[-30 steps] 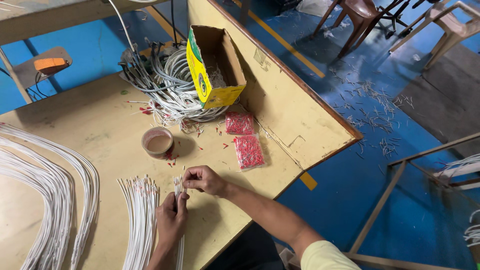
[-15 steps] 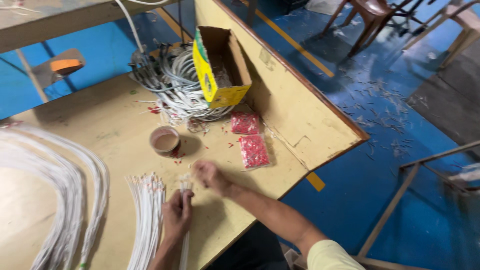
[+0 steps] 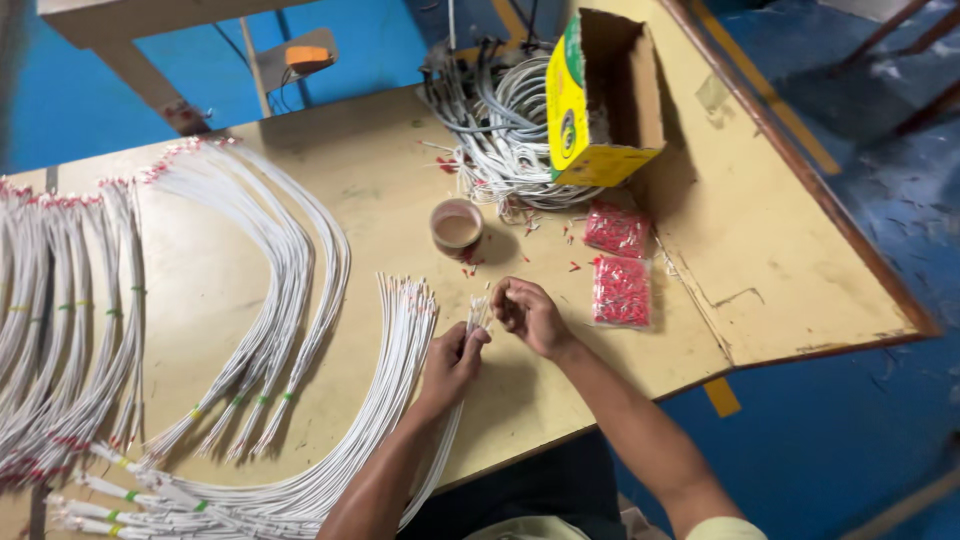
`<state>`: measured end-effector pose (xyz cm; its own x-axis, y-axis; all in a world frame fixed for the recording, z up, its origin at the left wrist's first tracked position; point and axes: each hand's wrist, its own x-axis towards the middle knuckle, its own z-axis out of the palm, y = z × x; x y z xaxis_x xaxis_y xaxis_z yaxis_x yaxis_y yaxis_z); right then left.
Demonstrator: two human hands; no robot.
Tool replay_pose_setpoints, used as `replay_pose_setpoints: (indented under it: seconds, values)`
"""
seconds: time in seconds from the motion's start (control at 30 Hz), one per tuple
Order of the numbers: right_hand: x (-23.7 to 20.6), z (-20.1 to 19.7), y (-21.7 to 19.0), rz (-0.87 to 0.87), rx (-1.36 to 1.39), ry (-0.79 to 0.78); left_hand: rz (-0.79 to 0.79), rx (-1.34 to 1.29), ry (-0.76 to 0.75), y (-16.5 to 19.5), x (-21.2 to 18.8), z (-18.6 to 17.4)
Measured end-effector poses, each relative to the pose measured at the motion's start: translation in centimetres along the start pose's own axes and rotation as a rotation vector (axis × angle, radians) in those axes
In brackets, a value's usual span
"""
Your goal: The person sorts and aligns white cable ends on a workbench, attaches red connector caps to the wire ends, and gathers the cables into bundles, adding them to rows of finished harnesses on the table.
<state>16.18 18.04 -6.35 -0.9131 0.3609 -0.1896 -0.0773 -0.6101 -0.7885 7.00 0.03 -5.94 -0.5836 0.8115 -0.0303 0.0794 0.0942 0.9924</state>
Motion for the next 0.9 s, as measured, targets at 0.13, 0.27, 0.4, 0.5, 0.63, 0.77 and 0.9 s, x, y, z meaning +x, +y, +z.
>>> replay_pose_setpoints:
  seconds: [0.13,0.27,0.4,0.5,0.63,0.77,0.9]
  values:
    - [-0.3,0.5,0.3,-0.026,-0.164,-0.031,-0.010,0.000,-0.009,0.5,0.0,0.2]
    - [-0.5,0.8,0.6,-0.045,-0.303,-0.069,-0.004,0.007,-0.005,0.6,0.0,0.2]
    - [-0.4,0.7,0.8,-0.115,-0.379,-0.054,-0.055,-0.020,-0.005,0.5,-0.1,0.3]
    - [-0.3,0.4,1.1,-0.117,-0.335,-0.038,0.050,0.127,0.044,0.3,0.0,0.4]
    - [0.0,0.0,1.4,-0.121,-0.260,-0.027,0.095,0.182,0.050,0.3,0.0,0.4]
    - [0.6,-0.9,-0.2,-0.162,0.031,0.099,0.130,0.202,0.017,0.3,-0.4,0.2]
    - [0.1,-1.7,-1.1,-0.122,0.068,0.020,0.112,0.190,0.030,0.6,-0.5,0.2]
